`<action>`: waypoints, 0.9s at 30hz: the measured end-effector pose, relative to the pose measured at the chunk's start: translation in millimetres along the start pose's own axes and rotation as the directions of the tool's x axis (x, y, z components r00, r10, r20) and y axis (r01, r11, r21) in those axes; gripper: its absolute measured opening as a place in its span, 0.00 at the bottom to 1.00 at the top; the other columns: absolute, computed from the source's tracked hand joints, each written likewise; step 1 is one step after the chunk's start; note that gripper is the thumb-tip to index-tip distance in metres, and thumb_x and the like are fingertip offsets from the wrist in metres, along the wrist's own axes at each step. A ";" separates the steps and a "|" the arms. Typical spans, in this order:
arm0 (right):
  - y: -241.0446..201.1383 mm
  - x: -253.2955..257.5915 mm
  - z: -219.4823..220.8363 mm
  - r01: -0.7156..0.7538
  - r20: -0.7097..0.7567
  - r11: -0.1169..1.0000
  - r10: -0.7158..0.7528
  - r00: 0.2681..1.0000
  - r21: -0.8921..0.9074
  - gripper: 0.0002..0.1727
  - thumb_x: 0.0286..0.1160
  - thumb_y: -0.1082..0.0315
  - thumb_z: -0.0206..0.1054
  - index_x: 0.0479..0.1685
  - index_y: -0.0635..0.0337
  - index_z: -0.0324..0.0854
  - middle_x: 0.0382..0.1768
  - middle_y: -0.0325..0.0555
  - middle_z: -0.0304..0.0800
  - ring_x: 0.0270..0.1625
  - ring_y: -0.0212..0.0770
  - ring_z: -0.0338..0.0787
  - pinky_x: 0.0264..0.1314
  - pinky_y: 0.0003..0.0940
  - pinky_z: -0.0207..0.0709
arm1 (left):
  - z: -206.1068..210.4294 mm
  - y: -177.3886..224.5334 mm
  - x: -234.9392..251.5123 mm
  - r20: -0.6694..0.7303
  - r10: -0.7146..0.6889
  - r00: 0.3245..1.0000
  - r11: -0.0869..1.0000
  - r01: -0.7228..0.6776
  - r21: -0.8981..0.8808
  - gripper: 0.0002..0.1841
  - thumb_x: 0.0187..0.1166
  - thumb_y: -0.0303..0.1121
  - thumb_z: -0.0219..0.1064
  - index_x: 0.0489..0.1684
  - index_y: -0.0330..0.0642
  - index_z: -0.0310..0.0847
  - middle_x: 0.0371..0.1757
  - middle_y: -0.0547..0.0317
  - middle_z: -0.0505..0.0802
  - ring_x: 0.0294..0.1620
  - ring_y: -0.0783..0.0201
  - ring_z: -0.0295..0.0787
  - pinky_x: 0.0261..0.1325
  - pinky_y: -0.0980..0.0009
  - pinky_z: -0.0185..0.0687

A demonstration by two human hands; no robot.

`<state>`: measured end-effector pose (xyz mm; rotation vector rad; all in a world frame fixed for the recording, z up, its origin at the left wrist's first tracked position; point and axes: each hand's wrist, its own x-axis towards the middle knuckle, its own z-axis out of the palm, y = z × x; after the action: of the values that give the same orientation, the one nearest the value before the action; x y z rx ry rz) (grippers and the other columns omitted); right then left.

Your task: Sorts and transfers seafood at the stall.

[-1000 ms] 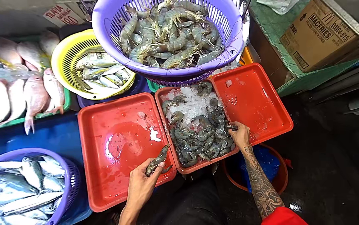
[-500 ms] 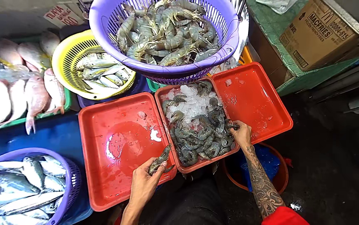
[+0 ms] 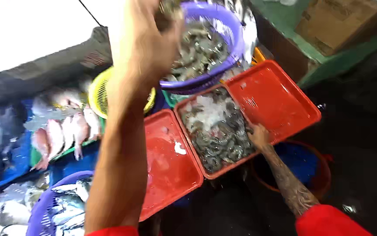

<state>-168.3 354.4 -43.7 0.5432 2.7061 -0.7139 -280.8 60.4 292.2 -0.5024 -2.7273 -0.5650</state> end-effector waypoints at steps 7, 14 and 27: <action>44.0 -11.4 21.6 0.075 -0.130 0.957 -0.039 0.991 0.281 0.35 0.66 0.70 0.79 0.80 0.53 0.78 0.70 0.64 0.84 0.72 0.64 0.83 0.77 0.65 0.74 | 89.5 63.3 -94.1 -0.382 0.106 0.918 0.965 -0.188 -0.183 0.20 0.84 0.39 0.65 0.68 0.37 0.81 0.64 0.44 0.87 0.66 0.53 0.82 0.67 0.59 0.78; 35.4 -1.8 23.5 0.101 -0.179 0.953 -0.050 0.983 0.286 0.31 0.63 0.75 0.78 0.72 0.58 0.83 0.66 0.63 0.85 0.64 0.65 0.88 0.66 0.66 0.81 | 297.0 70.7 -172.7 0.412 0.056 0.909 0.824 0.191 -0.534 0.16 0.79 0.31 0.68 0.62 0.37 0.86 0.52 0.47 0.93 0.49 0.55 0.93 0.53 0.54 0.91; 42.0 -1.3 10.6 0.175 -0.238 0.979 -0.146 0.960 0.104 0.13 0.81 0.64 0.70 0.58 0.53 0.93 0.56 0.57 0.90 0.55 0.58 0.91 0.59 0.60 0.83 | 292.7 43.3 -233.6 0.534 -0.198 0.822 0.662 0.514 -0.545 0.14 0.82 0.32 0.64 0.59 0.36 0.87 0.51 0.52 0.95 0.49 0.65 0.94 0.57 0.65 0.89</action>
<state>-147.4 382.4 -69.3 0.4627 2.9616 -0.9197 -121.9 159.8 -34.8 -0.2220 -2.9840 -1.8036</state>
